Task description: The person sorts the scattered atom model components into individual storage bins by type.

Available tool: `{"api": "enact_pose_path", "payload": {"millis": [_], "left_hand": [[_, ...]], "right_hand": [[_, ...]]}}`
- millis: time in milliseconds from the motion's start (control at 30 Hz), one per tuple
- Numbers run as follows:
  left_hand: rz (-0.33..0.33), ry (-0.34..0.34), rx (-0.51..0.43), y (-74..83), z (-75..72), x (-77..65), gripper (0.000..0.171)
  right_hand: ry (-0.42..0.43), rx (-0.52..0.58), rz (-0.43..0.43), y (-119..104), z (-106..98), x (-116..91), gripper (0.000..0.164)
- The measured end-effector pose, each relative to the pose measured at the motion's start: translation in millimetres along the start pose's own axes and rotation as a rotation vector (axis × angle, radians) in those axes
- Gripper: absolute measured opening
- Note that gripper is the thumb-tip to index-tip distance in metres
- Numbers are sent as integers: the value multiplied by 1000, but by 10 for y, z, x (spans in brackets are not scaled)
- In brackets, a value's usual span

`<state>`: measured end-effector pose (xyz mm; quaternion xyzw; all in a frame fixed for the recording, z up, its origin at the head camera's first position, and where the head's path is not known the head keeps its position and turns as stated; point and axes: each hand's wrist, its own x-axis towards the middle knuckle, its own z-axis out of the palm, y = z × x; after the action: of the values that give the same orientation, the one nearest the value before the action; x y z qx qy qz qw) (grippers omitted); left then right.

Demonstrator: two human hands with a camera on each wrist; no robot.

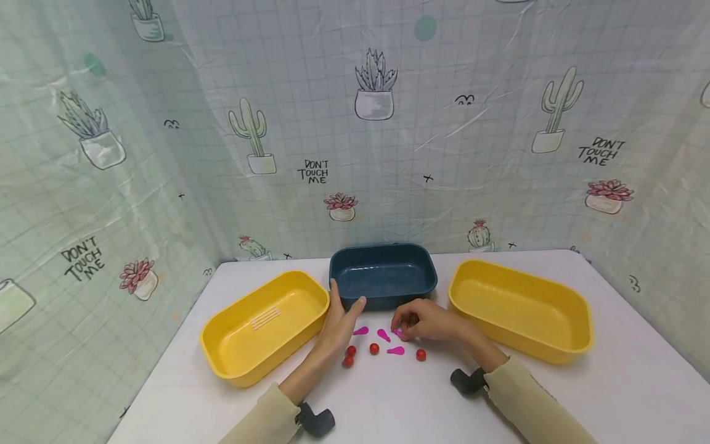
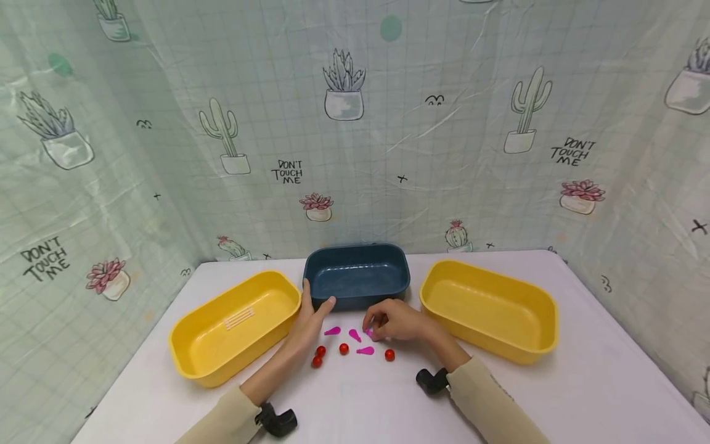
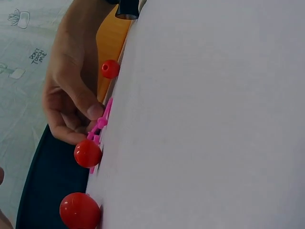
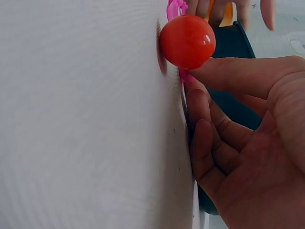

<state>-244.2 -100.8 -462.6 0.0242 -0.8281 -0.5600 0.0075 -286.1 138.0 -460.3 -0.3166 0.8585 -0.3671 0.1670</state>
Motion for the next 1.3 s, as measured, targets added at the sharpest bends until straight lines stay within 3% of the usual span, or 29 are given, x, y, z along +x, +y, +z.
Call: {"api": "enact_pose_path", "payload": {"millis": [333, 767, 900, 1300], "left_hand": [[1, 87, 20, 39, 95, 173, 82], [35, 158, 66, 47, 103, 259, 59], [50, 140, 68, 29, 83, 297, 58], [114, 38, -43, -55, 3, 417, 63]], "right_hand": [[-12, 33, 20, -40, -23, -27, 10], [-17, 127, -13, 38, -17, -23, 5], [-22, 152, -24, 35, -28, -23, 5], [-19, 183, -53, 24, -57, -23, 12]]}}
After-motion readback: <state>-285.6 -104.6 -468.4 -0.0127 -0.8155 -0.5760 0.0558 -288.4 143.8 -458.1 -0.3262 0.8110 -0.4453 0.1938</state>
